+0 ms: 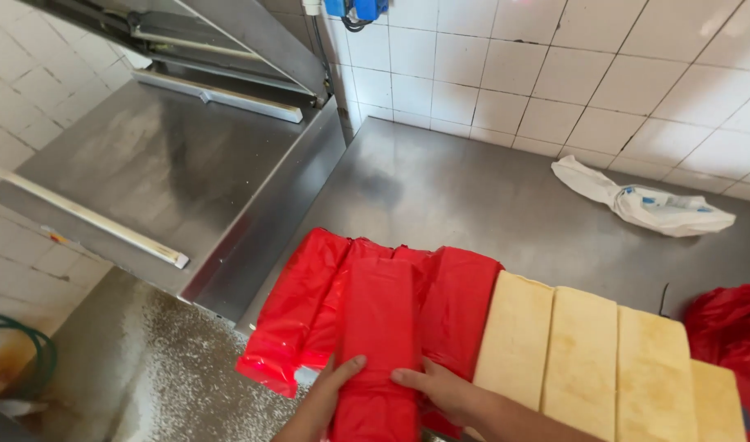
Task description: Removing red plastic packaging from large blocks of cheese and arranging them on a stainless steel work surface.
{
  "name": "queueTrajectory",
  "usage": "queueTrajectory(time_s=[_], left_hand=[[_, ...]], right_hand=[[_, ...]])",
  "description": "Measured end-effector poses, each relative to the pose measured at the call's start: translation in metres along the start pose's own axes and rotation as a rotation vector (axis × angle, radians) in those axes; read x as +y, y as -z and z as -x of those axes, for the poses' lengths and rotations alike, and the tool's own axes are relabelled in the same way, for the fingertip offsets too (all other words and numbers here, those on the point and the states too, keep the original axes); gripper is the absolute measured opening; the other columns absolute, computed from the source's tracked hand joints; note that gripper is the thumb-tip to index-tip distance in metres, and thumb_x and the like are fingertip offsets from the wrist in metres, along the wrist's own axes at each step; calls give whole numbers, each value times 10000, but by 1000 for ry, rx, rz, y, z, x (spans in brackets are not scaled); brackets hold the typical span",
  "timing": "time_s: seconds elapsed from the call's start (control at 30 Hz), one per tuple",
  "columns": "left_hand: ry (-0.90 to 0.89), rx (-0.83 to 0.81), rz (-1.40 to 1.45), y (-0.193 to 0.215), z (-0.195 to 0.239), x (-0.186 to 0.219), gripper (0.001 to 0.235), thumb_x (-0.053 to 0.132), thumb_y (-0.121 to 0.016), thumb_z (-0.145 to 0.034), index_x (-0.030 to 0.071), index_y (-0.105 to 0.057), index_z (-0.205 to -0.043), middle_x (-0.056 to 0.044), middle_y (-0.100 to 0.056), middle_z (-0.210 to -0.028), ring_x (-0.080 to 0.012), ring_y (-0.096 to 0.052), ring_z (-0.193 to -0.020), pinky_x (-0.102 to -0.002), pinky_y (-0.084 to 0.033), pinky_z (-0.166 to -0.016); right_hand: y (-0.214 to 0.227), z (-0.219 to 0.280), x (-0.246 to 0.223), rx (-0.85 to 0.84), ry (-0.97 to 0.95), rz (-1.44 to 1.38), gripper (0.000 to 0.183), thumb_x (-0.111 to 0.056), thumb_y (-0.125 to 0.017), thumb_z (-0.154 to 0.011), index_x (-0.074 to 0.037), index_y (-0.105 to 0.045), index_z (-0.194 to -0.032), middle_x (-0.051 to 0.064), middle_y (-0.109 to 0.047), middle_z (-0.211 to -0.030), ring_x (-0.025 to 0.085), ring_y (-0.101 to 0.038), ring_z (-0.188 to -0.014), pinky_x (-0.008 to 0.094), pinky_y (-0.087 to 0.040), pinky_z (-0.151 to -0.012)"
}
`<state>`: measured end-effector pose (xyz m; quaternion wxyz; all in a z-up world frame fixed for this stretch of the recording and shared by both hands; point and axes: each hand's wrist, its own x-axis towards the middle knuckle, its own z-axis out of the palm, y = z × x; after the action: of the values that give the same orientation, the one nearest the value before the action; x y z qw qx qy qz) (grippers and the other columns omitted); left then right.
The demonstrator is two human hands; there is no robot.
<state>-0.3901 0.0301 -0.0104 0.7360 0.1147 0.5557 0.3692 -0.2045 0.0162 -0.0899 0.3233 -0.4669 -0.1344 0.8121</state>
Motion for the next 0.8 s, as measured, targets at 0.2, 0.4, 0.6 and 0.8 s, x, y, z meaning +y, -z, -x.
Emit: queueTrajectory(time_s=[0.2,0.4,0.6,0.8], left_hand=[[-33,18,-244,31,-91,40,589,228,-714,-806,3,-660,-1348,-227,-737,-1263,-384,-703,-1092,-488,-583,-888],[-31,-51,-896,46,-208,-4,888,502,-719,-850,141,-378,-1586,-50,-458,-1622,-227,-419,-1507,-377,-366,-1226],[-181,4,-938,76,-272,-33,1014,489,-706,-822,94,-228,-1625,-96,-348,-1658,-196,-357,-1522,-309,-280,-1253],[-1291,84,-1225,-4,-165,-48,879,492,-684,-804,-13,-489,-1497,-203,-549,-1512,-394,-472,-1441,-555,-369,-1159]], right_hand=[[-20,4,-29,5,56,411,1033,-527,-794,-690,-209,-351,-1568,65,-519,-1576,262,-564,-1399,407,-505,-1149],[72,30,-5,135,386,1013,395,-380,-779,-869,-206,-758,-1223,-48,-795,-1192,77,-740,-1109,247,-560,-998],[168,85,59,415,634,943,197,-297,-798,-875,-193,-780,-1041,-57,-780,-926,70,-751,-828,249,-602,-817],[337,174,83,1275,963,756,156,-196,-712,-927,-102,-731,-1051,36,-727,-998,139,-707,-891,271,-555,-855]])
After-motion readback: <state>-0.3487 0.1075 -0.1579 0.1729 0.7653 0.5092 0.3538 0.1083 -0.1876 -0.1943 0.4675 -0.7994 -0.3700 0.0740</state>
